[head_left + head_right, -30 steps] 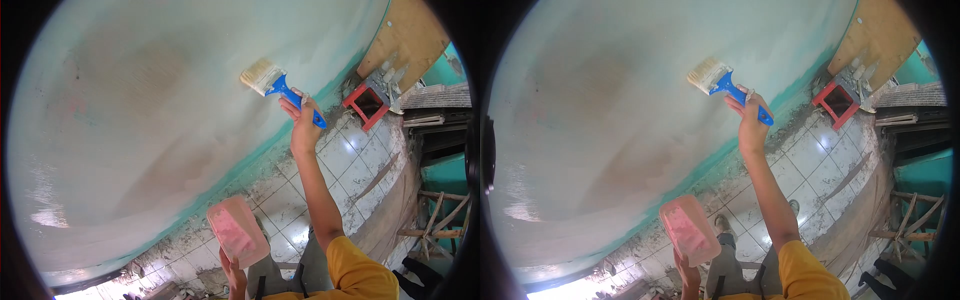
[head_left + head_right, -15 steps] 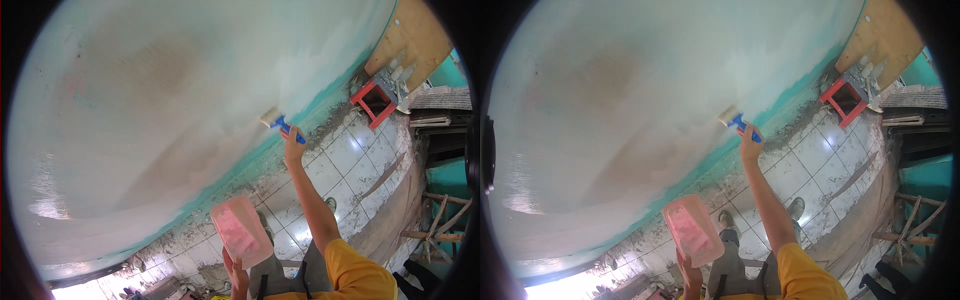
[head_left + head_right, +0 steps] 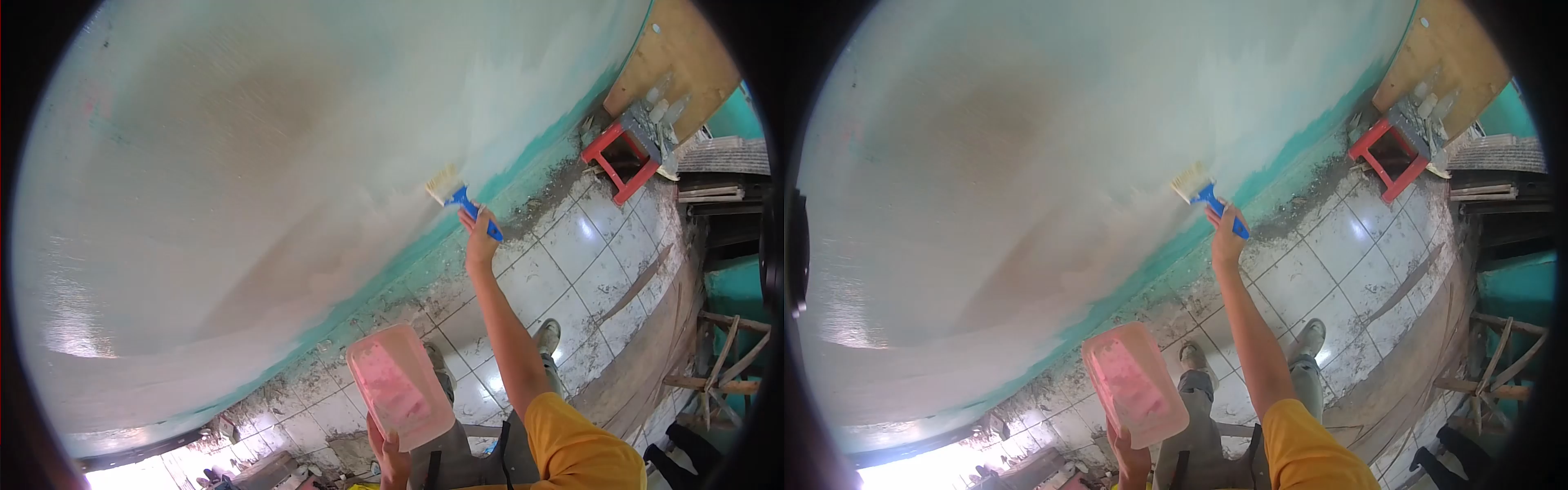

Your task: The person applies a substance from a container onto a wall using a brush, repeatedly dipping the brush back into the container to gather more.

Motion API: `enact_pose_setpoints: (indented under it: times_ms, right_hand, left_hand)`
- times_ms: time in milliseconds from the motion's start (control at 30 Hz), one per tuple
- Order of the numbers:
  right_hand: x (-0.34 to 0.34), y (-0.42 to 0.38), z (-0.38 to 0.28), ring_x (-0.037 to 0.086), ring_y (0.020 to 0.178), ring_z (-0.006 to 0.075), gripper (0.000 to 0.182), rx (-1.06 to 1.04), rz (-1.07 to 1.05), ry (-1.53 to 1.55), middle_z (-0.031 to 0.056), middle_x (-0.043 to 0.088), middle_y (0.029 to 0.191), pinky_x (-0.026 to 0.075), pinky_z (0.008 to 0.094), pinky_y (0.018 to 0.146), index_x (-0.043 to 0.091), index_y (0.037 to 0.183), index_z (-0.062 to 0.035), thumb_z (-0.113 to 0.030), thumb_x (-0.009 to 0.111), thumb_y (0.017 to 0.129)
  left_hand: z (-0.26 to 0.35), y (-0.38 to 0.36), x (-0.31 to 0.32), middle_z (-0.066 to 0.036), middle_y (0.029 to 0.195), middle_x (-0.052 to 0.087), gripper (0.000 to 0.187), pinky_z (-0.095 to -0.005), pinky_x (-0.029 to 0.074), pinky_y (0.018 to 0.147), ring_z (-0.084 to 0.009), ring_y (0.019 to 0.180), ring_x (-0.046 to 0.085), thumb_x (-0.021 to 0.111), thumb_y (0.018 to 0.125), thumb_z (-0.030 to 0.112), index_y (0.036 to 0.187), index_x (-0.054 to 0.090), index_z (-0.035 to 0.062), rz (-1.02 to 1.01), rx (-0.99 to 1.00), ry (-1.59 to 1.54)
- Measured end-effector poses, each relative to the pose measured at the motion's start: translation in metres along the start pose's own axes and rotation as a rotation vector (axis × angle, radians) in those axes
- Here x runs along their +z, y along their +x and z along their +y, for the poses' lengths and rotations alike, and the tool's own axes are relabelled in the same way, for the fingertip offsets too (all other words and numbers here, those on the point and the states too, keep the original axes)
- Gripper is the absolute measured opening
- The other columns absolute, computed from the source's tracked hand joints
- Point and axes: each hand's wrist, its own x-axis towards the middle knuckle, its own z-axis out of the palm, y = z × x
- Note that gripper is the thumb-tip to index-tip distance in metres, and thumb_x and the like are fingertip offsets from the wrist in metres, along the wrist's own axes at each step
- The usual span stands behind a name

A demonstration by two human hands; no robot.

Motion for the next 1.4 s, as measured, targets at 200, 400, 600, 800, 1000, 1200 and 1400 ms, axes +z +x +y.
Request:
enact_pose_setpoints:
  times_ms: [200,400,600,800,1000,1200,1400]
  right_hand:
    - [-0.015,-0.005,0.022,0.071,0.097,0.0286,0.041,0.152,0.143,-0.110,0.0178,0.069,0.106,0.055,0.0384,0.091,0.062,0.118,0.0077,-0.029,0.051,0.102]
    - [0.066,-0.036,-0.139,0.070,0.102,0.0275,0.042,-0.034,-0.127,-0.013,0.0166,0.067,0.114,0.054,0.0375,0.094,0.059,0.124,0.0095,-0.026,0.053,0.102]
    - [0.015,-0.028,-0.044,0.067,0.108,0.0261,0.042,0.119,-0.021,0.166,0.0169,0.065,0.119,0.053,0.0366,0.097,0.056,0.128,0.0082,-0.025,0.053,0.102]
    - [-0.036,-0.031,0.057,0.069,0.103,0.0259,0.038,0.276,0.102,-0.100,0.0165,0.067,0.112,0.054,0.0368,0.096,0.062,0.121,0.0075,-0.024,0.058,0.101]
    - [0.035,-0.047,-0.067,0.069,0.104,0.0269,0.040,0.117,-0.082,-0.062,0.0155,0.067,0.116,0.053,0.0380,0.096,0.061,0.123,0.0082,-0.025,0.057,0.101]
    - [0.050,-0.050,-0.088,0.068,0.108,0.0276,0.044,-0.006,-0.173,0.112,0.0150,0.065,0.122,0.051,0.0393,0.099,0.057,0.129,0.0076,-0.027,0.054,0.102]
    - [-0.014,-0.043,0.042,0.068,0.107,0.0269,0.040,0.146,0.003,-0.050,0.0140,0.067,0.117,0.052,0.0387,0.097,0.061,0.126,0.0037,-0.028,0.055,0.103]
  left_hand:
    - [0.002,0.005,-0.020,-0.018,0.137,0.047,0.087,-0.0396,0.038,0.106,-0.0267,0.126,0.047,0.062,0.085,0.045,0.148,0.028,-0.0050,-0.001,-0.016,0.054]
    - [0.015,0.009,-0.037,-0.019,0.138,0.046,0.087,-0.0408,0.036,0.107,-0.0268,0.128,0.045,0.061,0.088,0.048,0.148,0.028,-0.0051,-0.101,-0.017,0.085]
    - [0.027,0.002,-0.039,-0.018,0.137,0.046,0.087,-0.0414,0.037,0.106,-0.0274,0.127,0.046,0.061,0.087,0.049,0.148,0.029,-0.0042,-0.085,-0.023,0.097]
    - [0.010,-0.011,-0.042,-0.017,0.136,0.048,0.086,-0.0407,0.041,0.103,-0.0276,0.125,0.049,0.063,0.085,0.046,0.147,0.030,-0.0034,0.043,-0.063,0.046]
    - [0.009,-0.024,-0.042,-0.017,0.135,0.047,0.084,-0.0392,0.039,0.104,-0.0265,0.124,0.049,0.061,0.085,0.044,0.147,0.030,-0.0032,0.025,-0.041,0.026]
    - [0.011,-0.024,-0.046,-0.018,0.142,0.045,0.091,-0.0446,0.042,0.107,-0.0320,0.130,0.049,0.062,0.084,0.049,0.150,0.028,-0.0025,0.009,-0.054,0.087]
    - [0.004,-0.024,-0.068,-0.018,0.139,0.045,0.085,-0.0404,0.038,0.106,-0.0268,0.128,0.045,0.060,0.087,0.044,0.149,0.026,-0.0041,-0.039,-0.029,0.051]
